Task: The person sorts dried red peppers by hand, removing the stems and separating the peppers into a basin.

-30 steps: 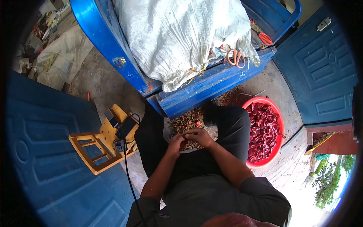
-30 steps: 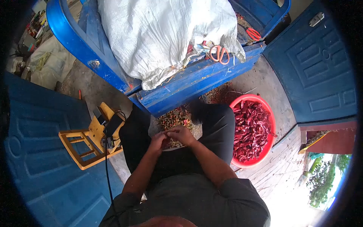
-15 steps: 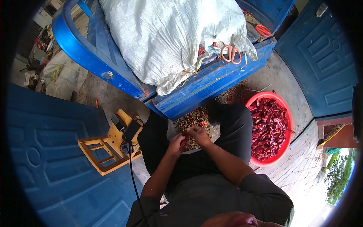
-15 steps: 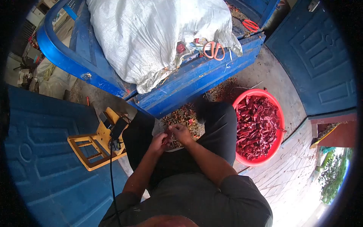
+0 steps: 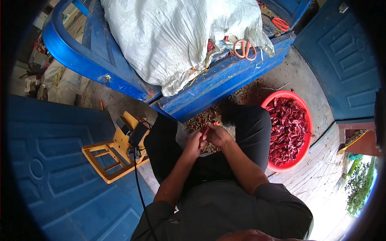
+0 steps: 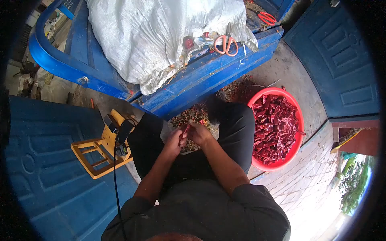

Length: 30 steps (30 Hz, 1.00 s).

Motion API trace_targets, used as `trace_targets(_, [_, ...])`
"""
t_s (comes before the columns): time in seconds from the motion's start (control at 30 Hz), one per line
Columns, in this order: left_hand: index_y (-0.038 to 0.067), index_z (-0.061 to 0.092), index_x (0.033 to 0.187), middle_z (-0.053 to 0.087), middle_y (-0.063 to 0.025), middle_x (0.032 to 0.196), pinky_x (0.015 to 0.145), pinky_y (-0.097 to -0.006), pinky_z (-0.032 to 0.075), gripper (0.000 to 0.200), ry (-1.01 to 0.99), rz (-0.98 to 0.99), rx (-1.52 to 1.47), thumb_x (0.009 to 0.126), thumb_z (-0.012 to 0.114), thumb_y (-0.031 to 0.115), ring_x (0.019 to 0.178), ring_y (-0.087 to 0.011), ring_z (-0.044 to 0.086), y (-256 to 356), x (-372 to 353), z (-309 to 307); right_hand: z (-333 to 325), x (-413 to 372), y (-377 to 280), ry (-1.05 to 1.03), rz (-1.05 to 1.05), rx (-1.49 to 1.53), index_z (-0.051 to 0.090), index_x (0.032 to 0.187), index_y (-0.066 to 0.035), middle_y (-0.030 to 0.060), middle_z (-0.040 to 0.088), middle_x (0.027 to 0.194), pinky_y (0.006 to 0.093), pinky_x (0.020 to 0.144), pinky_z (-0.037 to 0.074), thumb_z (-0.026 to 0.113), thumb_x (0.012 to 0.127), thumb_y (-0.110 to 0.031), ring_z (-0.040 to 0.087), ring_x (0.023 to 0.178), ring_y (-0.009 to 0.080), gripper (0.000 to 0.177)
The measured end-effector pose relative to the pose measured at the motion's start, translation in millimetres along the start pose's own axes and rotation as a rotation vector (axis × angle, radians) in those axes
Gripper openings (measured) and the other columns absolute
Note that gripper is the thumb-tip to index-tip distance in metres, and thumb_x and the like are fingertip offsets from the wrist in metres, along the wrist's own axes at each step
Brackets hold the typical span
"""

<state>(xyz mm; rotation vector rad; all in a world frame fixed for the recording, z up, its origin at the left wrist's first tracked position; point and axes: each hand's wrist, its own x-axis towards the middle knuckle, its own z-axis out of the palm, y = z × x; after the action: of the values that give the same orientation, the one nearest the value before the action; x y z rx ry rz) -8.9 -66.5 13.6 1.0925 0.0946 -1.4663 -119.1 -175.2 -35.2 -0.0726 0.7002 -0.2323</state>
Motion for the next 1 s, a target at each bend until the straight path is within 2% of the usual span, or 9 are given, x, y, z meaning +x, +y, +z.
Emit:
trace_targets(0.13, [0.008, 0.058, 0.099, 0.051, 0.0015, 0.071, 0.040, -0.0234, 0.029, 0.016, -0.010, 0.012, -0.014, 0.096, 0.046, 0.018, 0.047, -0.0074, 0.042, 11, -7, 1, -45, 27, -22, 0.212, -0.273, 0.205, 0.061, 0.103, -0.004, 0.0052, 0.063, 0.083, 0.0395, 0.083, 0.051, 0.050, 0.103, -0.023, 0.061, 0.077, 0.0229, 0.022])
trace_targets(0.23, [0.006, 0.062, 0.110, 0.049, 0.0031, 0.070, 0.041, -0.0225, 0.030, 0.025, 0.054, 0.107, 0.123, 0.097, 0.047, 0.021, 0.048, -0.0066, 0.041, 29, -40, -21, -19, 1, -56, 0.198, -0.449, -0.323, 0.062, 0.088, -0.008, 0.0004, 0.059, 0.074, 0.0324, 0.075, 0.052, 0.058, 0.100, -0.019, 0.058, 0.072, 0.0152, 0.016])
trace_targets(0.33, [0.004, 0.061, 0.112, 0.049, 0.0024, 0.069, 0.042, -0.0224, 0.032, 0.026, 0.085, 0.111, 0.014, 0.097, 0.048, 0.020, 0.049, -0.0065, 0.042, 16, -37, -70, 28, -24, -50, 0.202, -0.450, -0.341, 0.066, 0.096, -0.007, 0.0034, 0.066, 0.087, 0.0314, 0.079, 0.053, 0.067, 0.094, -0.015, 0.064, 0.085, 0.0153, 0.008])
trace_targets(0.43, [0.003, 0.058, 0.114, 0.051, 0.0006, 0.070, 0.042, -0.0227, 0.032, 0.026, 0.059, 0.078, 0.126, 0.096, 0.049, 0.019, 0.049, -0.0075, 0.044, 16, -48, -52, 16, -33, -32, 0.162, -0.387, -0.514, 0.067, 0.113, -0.003, 0.0088, 0.069, 0.107, 0.0315, 0.086, 0.052, 0.069, 0.090, -0.011, 0.067, 0.101, 0.0166, 0.025])
trace_targets(0.5, [0.003, 0.058, 0.112, 0.052, -0.0003, 0.071, 0.042, -0.0228, 0.033, 0.024, 0.065, 0.111, 0.107, 0.095, 0.050, 0.018, 0.049, -0.0079, 0.044, 11, -44, -42, 6, -35, -22, 0.282, -0.631, -1.423, 0.063, 0.127, -0.001, 0.0109, 0.069, 0.114, 0.0293, 0.085, 0.052, 0.069, 0.087, -0.010, 0.066, 0.104, 0.0156, 0.042])
trace_targets(0.63, [0.004, 0.059, 0.106, 0.054, -0.0010, 0.071, 0.044, -0.0227, 0.033, 0.020, 0.053, 0.180, 0.068, 0.095, 0.052, 0.019, 0.049, -0.0080, 0.044, 7, -34, -33, 54, -63, -7, 0.172, -0.271, -1.006, 0.060, 0.131, 0.000, 0.0116, 0.068, 0.116, 0.0290, 0.082, 0.052, 0.071, 0.086, -0.015, 0.063, 0.103, 0.0134, 0.049])
trace_targets(0.7, [0.004, 0.059, 0.105, 0.055, -0.0007, 0.071, 0.044, -0.0227, 0.033, 0.020, 0.047, 0.166, 0.096, 0.095, 0.052, 0.020, 0.049, -0.0076, 0.045, 4, -37, -29, 56, -54, 11, 0.140, -0.316, -1.132, 0.063, 0.126, 0.000, 0.0107, 0.069, 0.112, 0.0291, 0.080, 0.052, 0.073, 0.087, -0.016, 0.064, 0.098, 0.0122, 0.044])
trace_targets(0.77, [0.004, 0.060, 0.104, 0.055, -0.0005, 0.071, 0.045, -0.0227, 0.034, 0.020, 0.038, 0.159, 0.135, 0.096, 0.053, 0.021, 0.050, -0.0072, 0.045, -2, -47, -33, 54, -50, 27, -0.020, -0.556, -1.317, 0.067, 0.119, 0.000, 0.0093, 0.070, 0.105, 0.0274, 0.077, 0.052, 0.074, 0.089, -0.015, 0.064, 0.093, 0.0114, 0.035])
trace_targets(1.0, [0.005, 0.061, 0.103, 0.055, 0.0002, 0.073, 0.047, -0.0241, 0.035, 0.015, -0.008, 0.062, 0.159, 0.094, 0.058, 0.017, 0.055, -0.0077, 0.048, -1, -42, -27, 79, -137, -59, 0.297, -0.979, -0.958, 0.070, 0.102, -0.001, 0.0045, 0.070, 0.097, 0.0267, 0.081, 0.053, 0.069, 0.091, -0.005, 0.065, 0.087, 0.0112, 0.013])
